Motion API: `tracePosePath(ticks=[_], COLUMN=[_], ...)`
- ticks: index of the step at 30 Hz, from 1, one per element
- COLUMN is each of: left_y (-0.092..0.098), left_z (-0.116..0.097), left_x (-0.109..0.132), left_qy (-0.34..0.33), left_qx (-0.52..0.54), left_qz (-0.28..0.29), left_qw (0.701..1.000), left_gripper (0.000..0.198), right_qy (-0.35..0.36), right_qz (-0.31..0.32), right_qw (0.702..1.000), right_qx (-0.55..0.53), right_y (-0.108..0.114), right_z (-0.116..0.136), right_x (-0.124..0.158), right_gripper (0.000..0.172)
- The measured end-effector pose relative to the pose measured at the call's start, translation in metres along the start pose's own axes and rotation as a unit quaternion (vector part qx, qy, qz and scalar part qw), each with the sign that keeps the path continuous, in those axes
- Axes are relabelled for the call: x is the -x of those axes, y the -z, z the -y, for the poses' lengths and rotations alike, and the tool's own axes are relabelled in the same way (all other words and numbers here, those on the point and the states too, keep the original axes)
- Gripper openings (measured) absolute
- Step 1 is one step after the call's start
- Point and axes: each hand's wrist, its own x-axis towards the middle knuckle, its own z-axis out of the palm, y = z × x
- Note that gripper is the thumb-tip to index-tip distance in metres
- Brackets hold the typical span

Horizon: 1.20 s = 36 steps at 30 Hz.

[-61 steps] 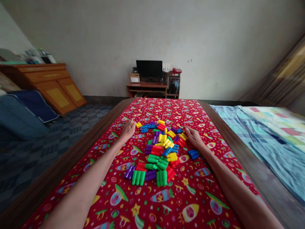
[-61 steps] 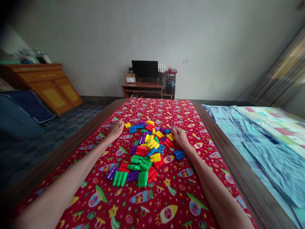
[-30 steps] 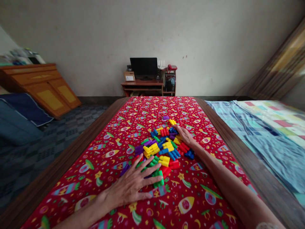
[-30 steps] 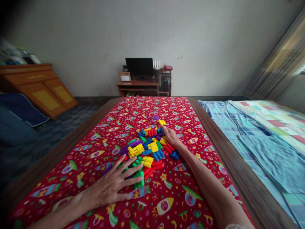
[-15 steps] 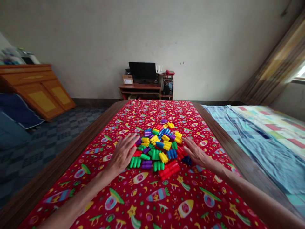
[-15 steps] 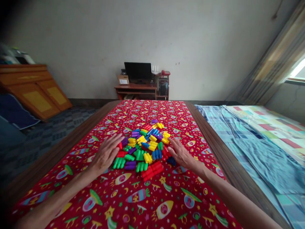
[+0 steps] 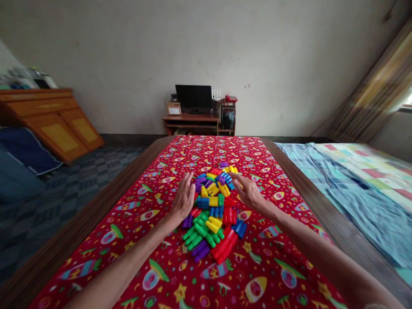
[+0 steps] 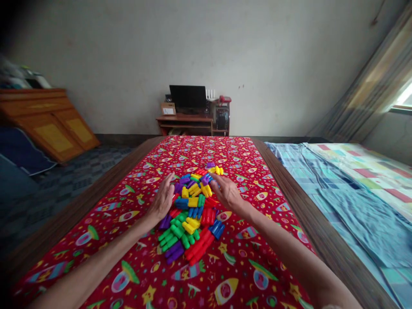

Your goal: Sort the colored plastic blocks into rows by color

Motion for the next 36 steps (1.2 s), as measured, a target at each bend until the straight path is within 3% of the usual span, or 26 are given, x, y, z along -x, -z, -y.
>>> tracePosePath(ticks=[4, 7, 9, 12, 15, 18, 22, 27, 32, 36], left_y=[-0.008, -0.016, -0.017, -0.013, -0.009, -0.004, 0.005, 0.011, 0.008, 0.008], left_z=[0.023, 0.03, 0.031, 0.028, 0.023, 0.018, 0.012, 0.008, 0.011, 0.012], left_x=[-0.039, -0.047, -0.045, -0.039, -0.038, -0.038, -0.037, -0.036, -0.038, -0.038], left_qy=[0.06, 0.061, 0.052, 0.044, 0.038, 0.03, 0.028, 0.063, 0.072, 0.065], left_qx=[0.017, 0.024, 0.03, 0.039, 0.05, 0.063, 0.075, 0.116, 0.114, 0.099], left_qz=[0.012, 0.046, 0.068, 0.091, 0.112, 0.135, 0.154, 0.155, 0.139, 0.136], left_qw=[0.998, 0.997, 0.996, 0.994, 0.992, 0.988, 0.985, 0.979, 0.981, 0.984], left_gripper=[0.061, 0.057, 0.056, 0.057, 0.06, 0.06, 0.062, 0.061, 0.058, 0.057], right_qy=[-0.116, -0.124, -0.111, -0.085, -0.059, -0.024, -0.022, -0.075, -0.04, -0.032], right_qz=[0.03, 0.102, 0.138, 0.182, 0.21, 0.225, 0.185, 0.176, 0.259, 0.309], right_qw=[0.992, 0.985, 0.983, 0.979, 0.976, 0.973, 0.979, 0.981, 0.964, 0.951], right_qx=[0.05, 0.063, 0.056, 0.039, 0.015, -0.043, -0.077, 0.002, 0.041, -0.001], right_y=[-0.002, -0.019, -0.033, -0.048, -0.049, -0.036, -0.012, -0.006, -0.008, 0.009], right_z=[-0.05, -0.071, -0.076, -0.075, -0.062, -0.043, -0.028, -0.028, -0.019, -0.013], right_x=[-0.077, -0.118, -0.129, -0.12, -0.095, -0.068, -0.047, -0.043, -0.045, -0.045], right_gripper=[0.045, 0.041, 0.039, 0.039, 0.044, 0.046, 0.04, 0.034, 0.031, 0.032])
